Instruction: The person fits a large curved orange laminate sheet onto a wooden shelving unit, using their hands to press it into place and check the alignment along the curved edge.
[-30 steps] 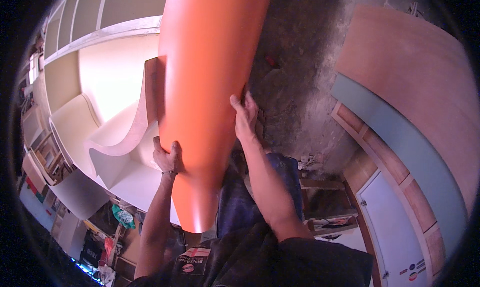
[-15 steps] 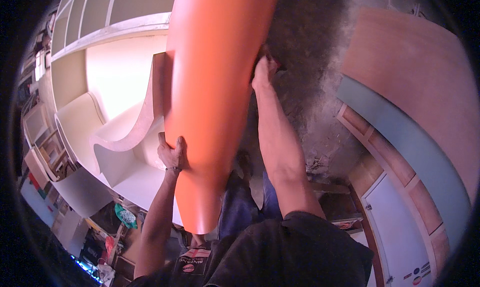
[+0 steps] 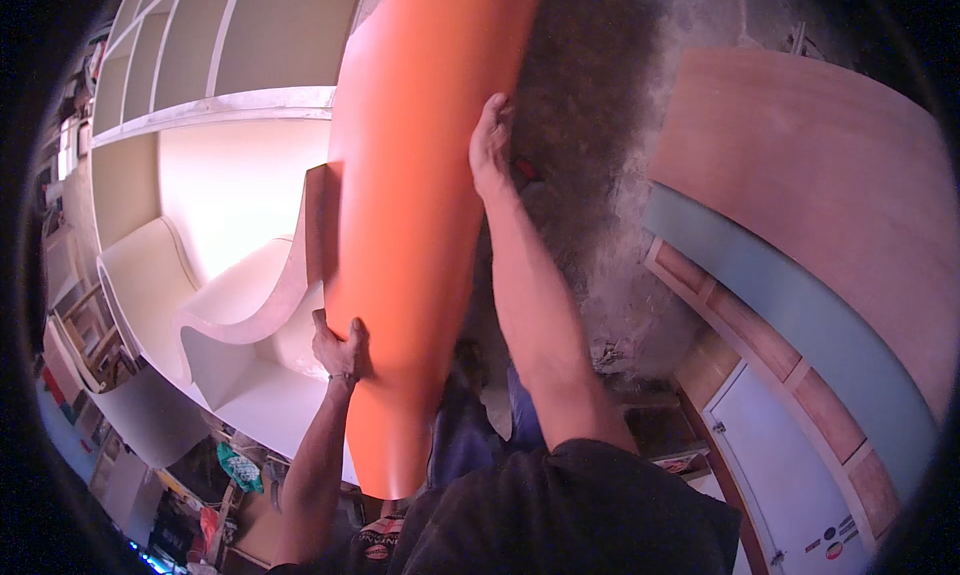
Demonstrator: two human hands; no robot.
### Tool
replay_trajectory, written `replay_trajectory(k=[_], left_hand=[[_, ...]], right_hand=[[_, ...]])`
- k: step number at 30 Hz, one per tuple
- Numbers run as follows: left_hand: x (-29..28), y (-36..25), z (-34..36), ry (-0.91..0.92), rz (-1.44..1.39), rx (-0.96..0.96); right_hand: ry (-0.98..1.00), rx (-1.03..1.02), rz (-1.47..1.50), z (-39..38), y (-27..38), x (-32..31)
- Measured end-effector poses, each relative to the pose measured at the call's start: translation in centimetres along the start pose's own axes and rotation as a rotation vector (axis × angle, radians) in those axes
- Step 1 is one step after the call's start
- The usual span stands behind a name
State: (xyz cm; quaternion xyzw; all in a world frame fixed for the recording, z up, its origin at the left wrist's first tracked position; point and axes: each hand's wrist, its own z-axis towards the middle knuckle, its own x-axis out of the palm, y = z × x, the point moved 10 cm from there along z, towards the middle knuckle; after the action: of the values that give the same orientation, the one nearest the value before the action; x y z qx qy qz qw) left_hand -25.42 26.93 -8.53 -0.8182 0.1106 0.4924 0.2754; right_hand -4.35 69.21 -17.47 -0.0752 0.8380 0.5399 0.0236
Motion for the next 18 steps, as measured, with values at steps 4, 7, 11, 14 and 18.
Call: replay_trajectory(k=[4,7,11,14,18], left_hand=[[-0.1,0.0,-0.1,-0.019,0.003,0.042],[0.4,0.2,-0.1,0.034,-0.013,-0.003],[0.0,1.2,0.1,-0.037,-0.013,0.017],[-0.4,0.2,0.1,-0.062,-0.088,0.032],[0.3,-0.2,0.1,-0.036,-0.156,0.033]], right_hand=[[0.116,0.435,0.133,1.1,-4.2,-0.1],[0.069,0.432,0.211,2.4,-4.7,-0.4],[0.093,0.405,0.296,5.0,-7.7,-0.2],[0.241,0.418,0.458,7.5,-8.3,1.4],[0.177,0.056,0.283,8.4,-5.6,-0.9]])
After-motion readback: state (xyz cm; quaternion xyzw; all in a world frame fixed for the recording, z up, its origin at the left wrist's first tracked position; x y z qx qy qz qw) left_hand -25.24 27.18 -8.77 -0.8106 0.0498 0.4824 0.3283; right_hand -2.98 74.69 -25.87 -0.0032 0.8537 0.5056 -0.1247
